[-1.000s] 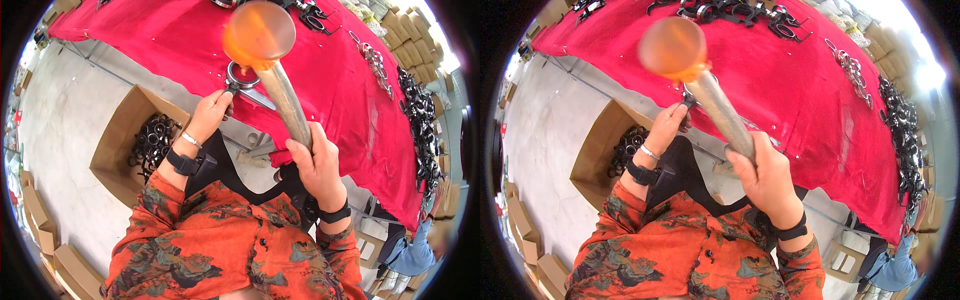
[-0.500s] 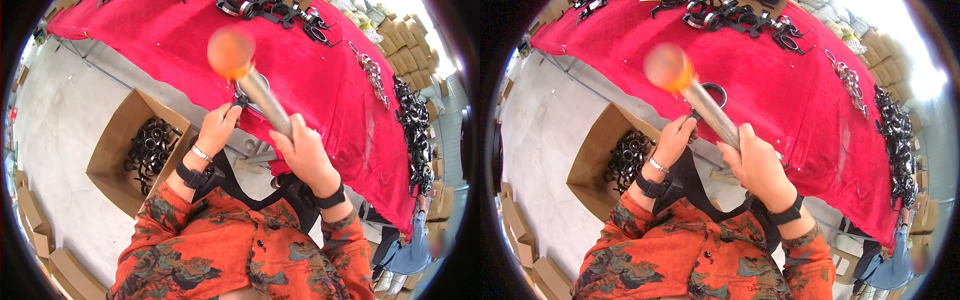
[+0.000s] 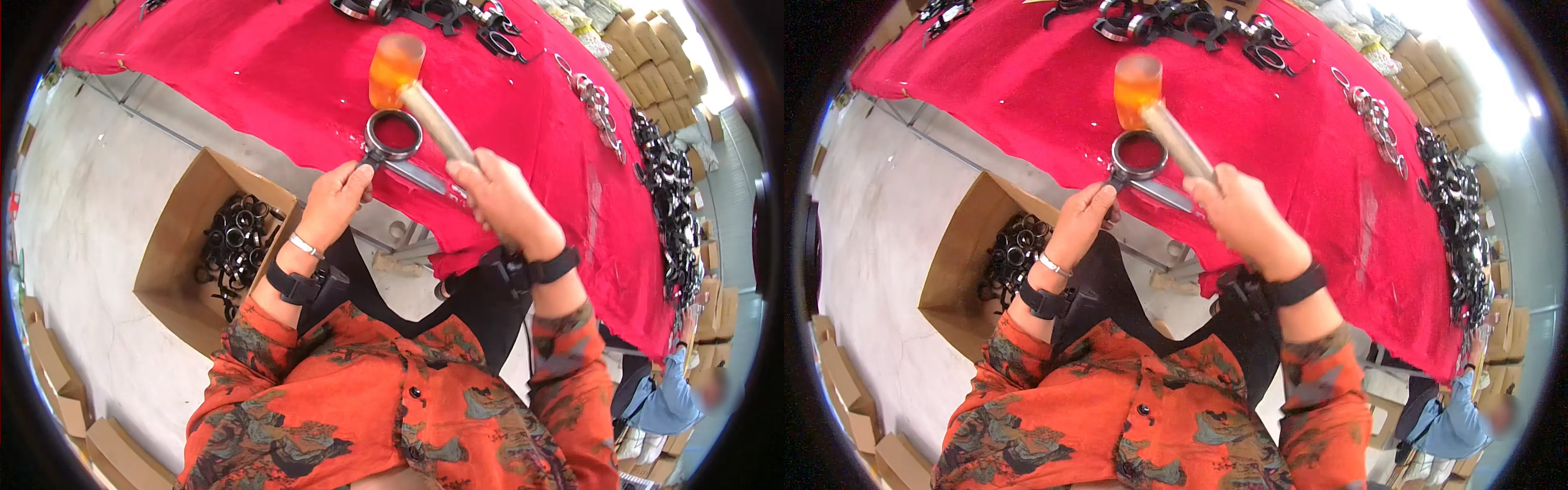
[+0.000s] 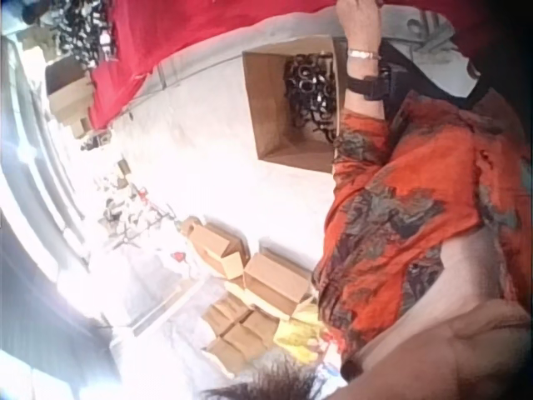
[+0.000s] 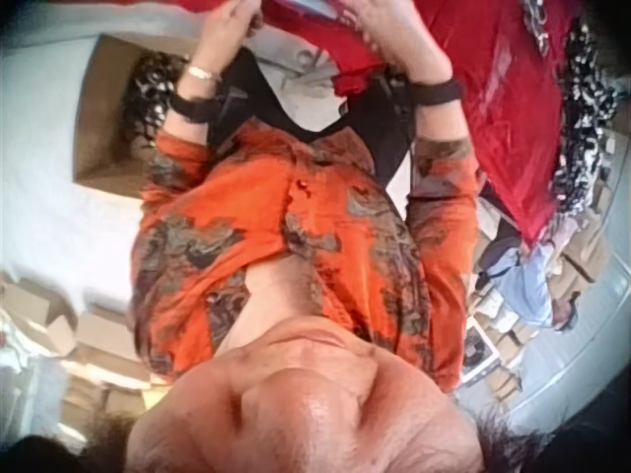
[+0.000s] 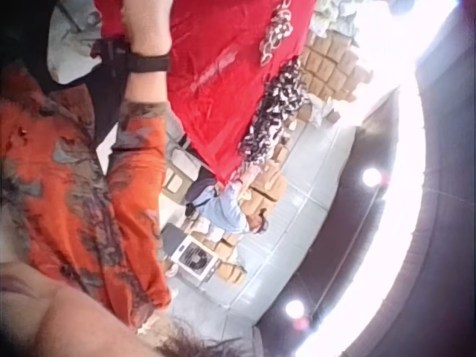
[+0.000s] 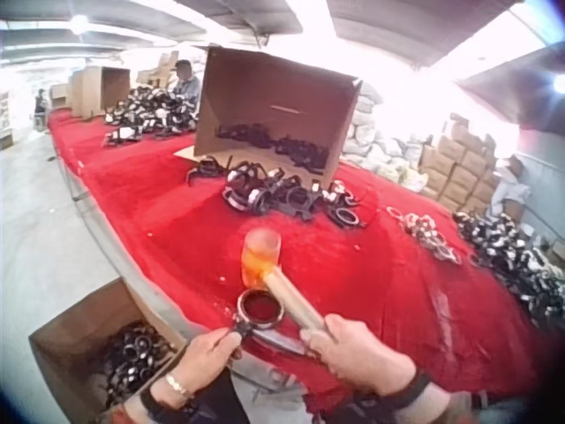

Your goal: Use a rubber mallet to secure metal rings onto plastic fittings on a workbench.

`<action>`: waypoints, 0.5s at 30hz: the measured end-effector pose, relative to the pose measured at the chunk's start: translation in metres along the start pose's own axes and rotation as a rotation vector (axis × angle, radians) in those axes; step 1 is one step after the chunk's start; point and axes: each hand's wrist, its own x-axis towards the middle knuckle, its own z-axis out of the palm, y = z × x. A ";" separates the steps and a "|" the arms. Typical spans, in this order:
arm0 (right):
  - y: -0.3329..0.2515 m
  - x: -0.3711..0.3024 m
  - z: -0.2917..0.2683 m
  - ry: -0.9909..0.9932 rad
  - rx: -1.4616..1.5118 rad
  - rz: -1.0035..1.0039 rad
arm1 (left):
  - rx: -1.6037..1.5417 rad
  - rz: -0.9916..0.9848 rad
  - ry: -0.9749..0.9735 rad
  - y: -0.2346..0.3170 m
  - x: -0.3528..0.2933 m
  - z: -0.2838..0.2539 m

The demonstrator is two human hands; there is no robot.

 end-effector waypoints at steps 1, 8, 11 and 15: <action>0.001 -0.001 -0.005 0.028 0.015 -0.021 | 0.024 -0.043 0.011 0.006 -0.001 -0.001; 0.027 -0.019 0.004 0.307 0.049 -0.315 | 0.008 0.003 0.017 0.006 -0.002 0.004; 0.034 -0.016 0.007 0.104 0.201 0.148 | -0.017 0.015 0.028 0.004 0.002 0.005; 0.055 -0.033 -0.009 0.074 0.349 0.149 | -0.016 0.032 0.036 0.003 -0.003 0.003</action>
